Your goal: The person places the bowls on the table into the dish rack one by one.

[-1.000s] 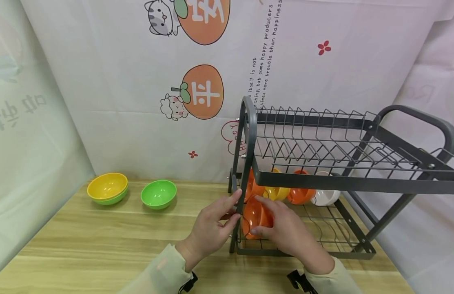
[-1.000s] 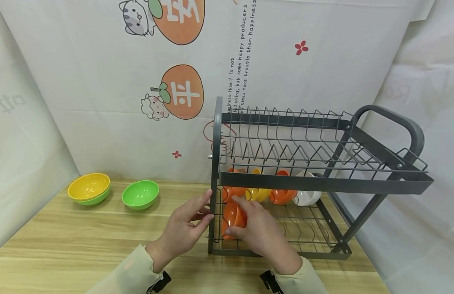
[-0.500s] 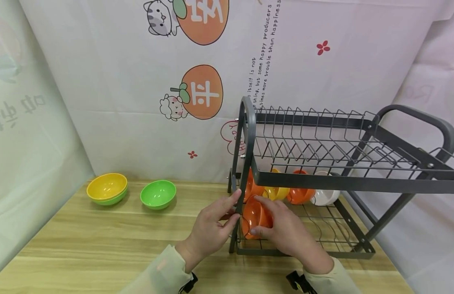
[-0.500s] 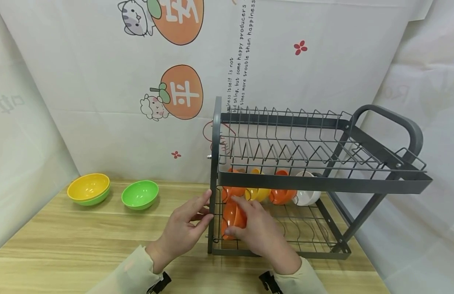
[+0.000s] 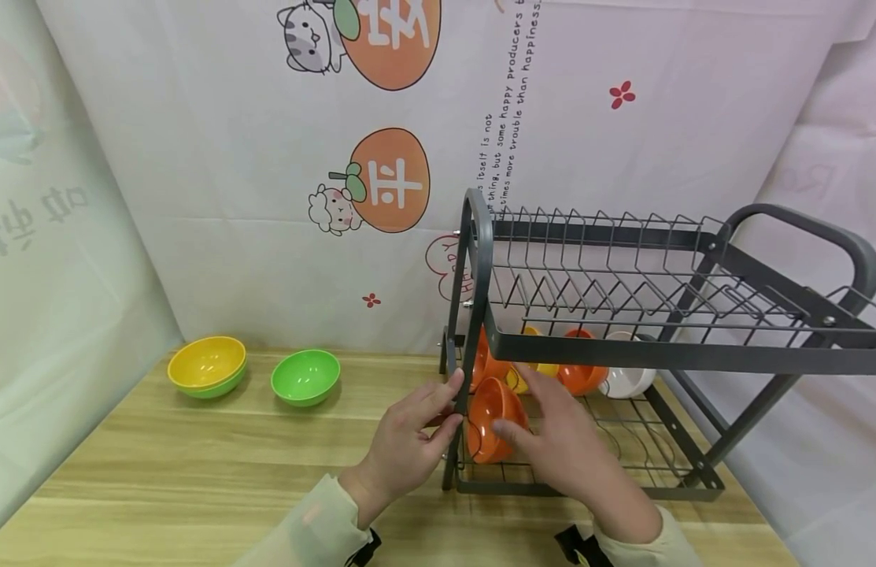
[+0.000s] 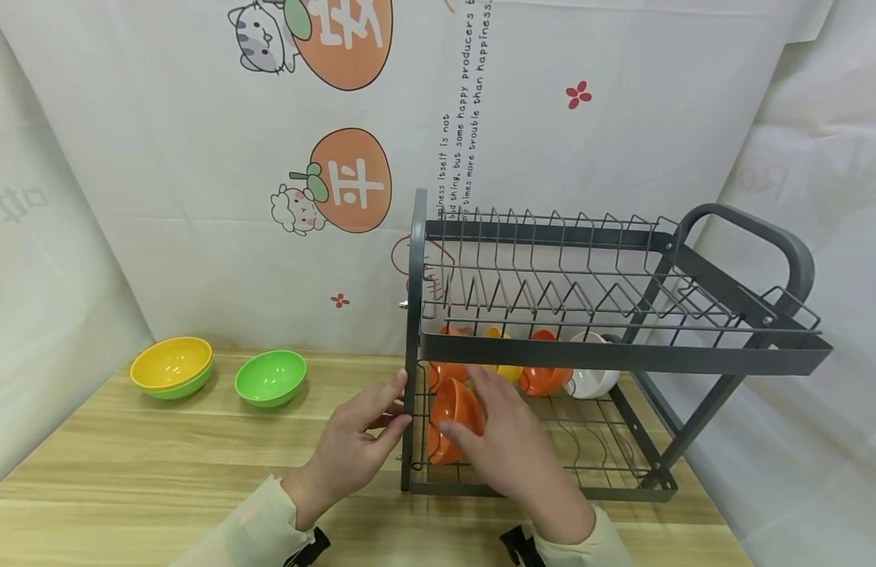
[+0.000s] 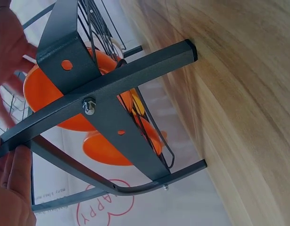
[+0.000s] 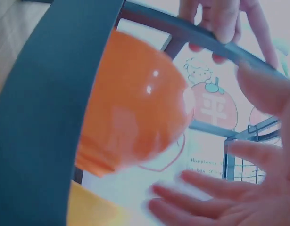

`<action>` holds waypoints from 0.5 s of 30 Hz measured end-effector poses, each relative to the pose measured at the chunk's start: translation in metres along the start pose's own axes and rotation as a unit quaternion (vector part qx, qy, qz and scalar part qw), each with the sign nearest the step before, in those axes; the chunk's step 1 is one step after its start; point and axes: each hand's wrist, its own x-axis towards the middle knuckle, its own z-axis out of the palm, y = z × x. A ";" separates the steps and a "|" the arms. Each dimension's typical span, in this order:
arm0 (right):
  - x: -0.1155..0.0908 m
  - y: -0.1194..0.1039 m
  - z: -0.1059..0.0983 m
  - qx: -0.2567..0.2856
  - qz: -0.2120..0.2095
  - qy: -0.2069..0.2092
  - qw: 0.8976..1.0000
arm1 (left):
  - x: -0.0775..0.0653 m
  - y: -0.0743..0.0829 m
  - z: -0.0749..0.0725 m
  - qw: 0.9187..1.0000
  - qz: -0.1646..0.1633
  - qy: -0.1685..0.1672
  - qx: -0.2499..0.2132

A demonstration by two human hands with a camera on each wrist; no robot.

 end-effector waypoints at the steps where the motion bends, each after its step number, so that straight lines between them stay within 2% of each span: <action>1: -0.001 -0.002 -0.001 0.021 -0.008 0.030 0.999 | 0.000 0.000 0.000 1.000 -0.002 -0.001 0.001; 4: -0.002 -0.006 -0.002 0.099 -0.035 0.108 0.989 | 0.000 0.000 0.001 1.000 -0.007 -0.002 0.001; 7: -0.003 -0.012 -0.001 0.151 -0.055 0.150 0.975 | 0.000 0.000 0.001 1.000 -0.016 -0.008 -0.002; 10: -0.004 -0.019 0.001 0.197 -0.055 0.158 0.966 | 0.001 0.001 -0.003 0.999 -0.027 -0.025 -0.020; 13: -0.004 -0.027 0.005 0.228 -0.055 0.149 0.961 | 0.002 0.001 -0.011 0.998 -0.031 -0.048 -0.038; 15: -0.004 -0.033 0.008 0.250 -0.058 0.135 0.957 | 0.002 0.001 -0.018 0.997 -0.033 -0.058 -0.035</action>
